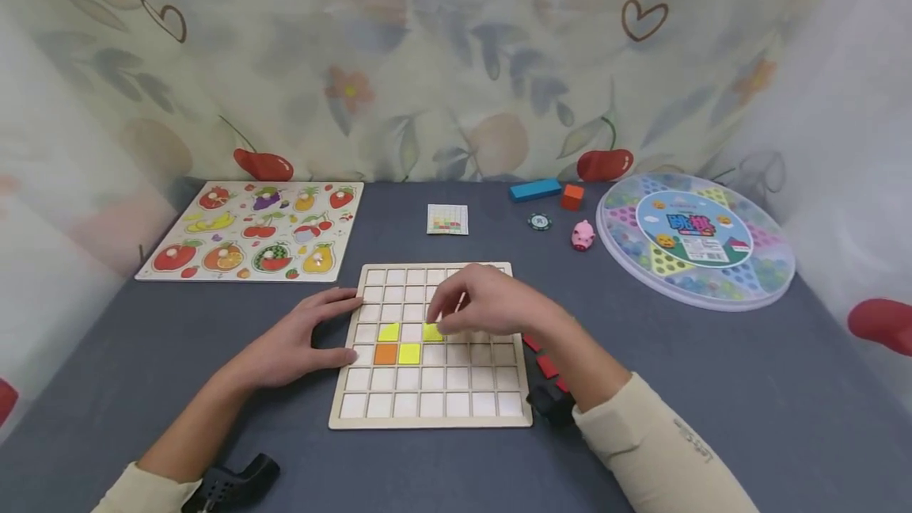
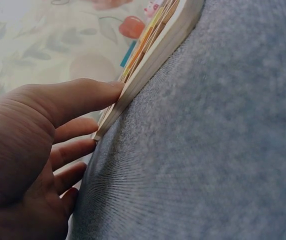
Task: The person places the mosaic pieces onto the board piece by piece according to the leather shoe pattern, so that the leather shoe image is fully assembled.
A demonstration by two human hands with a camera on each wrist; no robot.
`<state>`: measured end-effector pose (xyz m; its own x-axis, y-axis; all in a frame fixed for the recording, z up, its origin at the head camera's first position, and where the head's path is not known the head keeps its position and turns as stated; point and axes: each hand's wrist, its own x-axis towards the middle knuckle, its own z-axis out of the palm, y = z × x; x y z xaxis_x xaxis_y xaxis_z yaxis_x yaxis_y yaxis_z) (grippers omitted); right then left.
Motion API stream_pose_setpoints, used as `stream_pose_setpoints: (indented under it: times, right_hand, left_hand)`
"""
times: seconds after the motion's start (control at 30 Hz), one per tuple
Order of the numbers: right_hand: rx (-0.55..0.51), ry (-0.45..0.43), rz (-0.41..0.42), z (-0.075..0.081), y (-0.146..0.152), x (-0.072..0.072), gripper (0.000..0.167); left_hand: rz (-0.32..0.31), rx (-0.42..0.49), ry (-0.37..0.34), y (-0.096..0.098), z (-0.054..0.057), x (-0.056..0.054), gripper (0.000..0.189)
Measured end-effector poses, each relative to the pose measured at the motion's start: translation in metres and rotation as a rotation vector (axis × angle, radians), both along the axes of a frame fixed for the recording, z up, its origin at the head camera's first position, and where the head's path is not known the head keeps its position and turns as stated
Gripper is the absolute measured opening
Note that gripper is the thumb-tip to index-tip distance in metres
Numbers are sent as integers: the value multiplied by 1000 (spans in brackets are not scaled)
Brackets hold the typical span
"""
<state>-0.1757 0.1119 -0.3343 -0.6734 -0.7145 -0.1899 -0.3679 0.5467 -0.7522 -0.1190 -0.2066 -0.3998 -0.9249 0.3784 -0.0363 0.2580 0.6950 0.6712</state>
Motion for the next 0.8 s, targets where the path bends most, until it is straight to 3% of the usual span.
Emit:
stream_pose_setpoints:
  times: [0.4,0.8]
  right_hand:
    - [33,-5,-155,2,96,-3,20]
    - [141,51,-220,-12,137,-9,25]
  left_hand:
    - [0,5,-6,0,0,-2,74]
    - [8,-8,-14,1,0,-2,74]
